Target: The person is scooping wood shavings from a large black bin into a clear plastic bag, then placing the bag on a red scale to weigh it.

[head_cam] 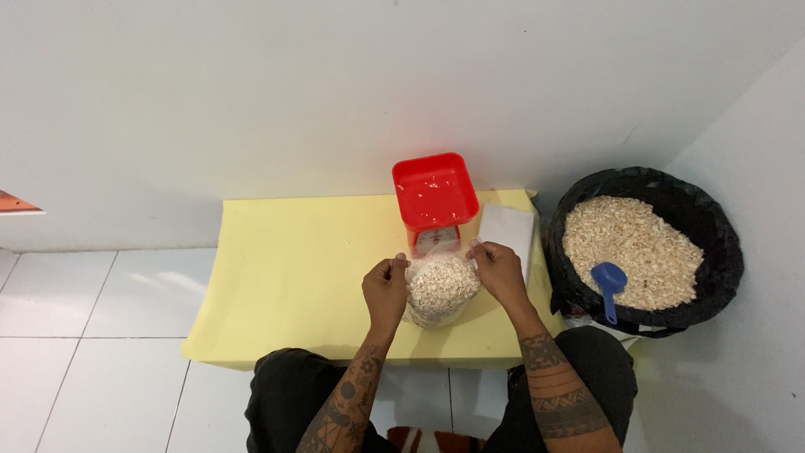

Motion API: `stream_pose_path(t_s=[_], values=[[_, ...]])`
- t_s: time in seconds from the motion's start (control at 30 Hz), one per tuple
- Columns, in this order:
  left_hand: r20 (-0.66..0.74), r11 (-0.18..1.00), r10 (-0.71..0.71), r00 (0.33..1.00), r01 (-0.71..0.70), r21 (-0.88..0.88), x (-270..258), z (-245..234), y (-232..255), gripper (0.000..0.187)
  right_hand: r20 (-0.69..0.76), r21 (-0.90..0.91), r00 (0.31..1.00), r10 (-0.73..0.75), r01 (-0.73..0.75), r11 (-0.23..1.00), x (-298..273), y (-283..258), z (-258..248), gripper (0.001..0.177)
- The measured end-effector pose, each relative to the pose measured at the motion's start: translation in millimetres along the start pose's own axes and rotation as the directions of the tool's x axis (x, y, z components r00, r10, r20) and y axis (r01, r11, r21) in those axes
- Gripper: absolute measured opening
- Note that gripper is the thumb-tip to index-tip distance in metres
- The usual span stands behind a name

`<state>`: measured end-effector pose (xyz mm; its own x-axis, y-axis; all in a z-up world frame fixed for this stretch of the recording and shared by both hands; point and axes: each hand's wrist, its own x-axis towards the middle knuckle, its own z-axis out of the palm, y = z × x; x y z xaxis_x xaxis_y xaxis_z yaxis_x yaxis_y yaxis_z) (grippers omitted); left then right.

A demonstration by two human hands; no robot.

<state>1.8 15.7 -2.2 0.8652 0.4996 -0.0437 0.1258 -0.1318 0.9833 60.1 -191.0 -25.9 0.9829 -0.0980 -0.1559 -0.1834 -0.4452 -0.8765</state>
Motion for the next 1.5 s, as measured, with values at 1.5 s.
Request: stream_pose_path(t_s=[1.5], values=[[0.5, 0.551, 0.557, 0.663, -0.745, 0.375, -16.8, 3.1, 11.6, 0.052, 0.172, -0.008, 0.789, -0.59, 0.6, 0.8, -48.8, -63.3, 7.3, 0.044]])
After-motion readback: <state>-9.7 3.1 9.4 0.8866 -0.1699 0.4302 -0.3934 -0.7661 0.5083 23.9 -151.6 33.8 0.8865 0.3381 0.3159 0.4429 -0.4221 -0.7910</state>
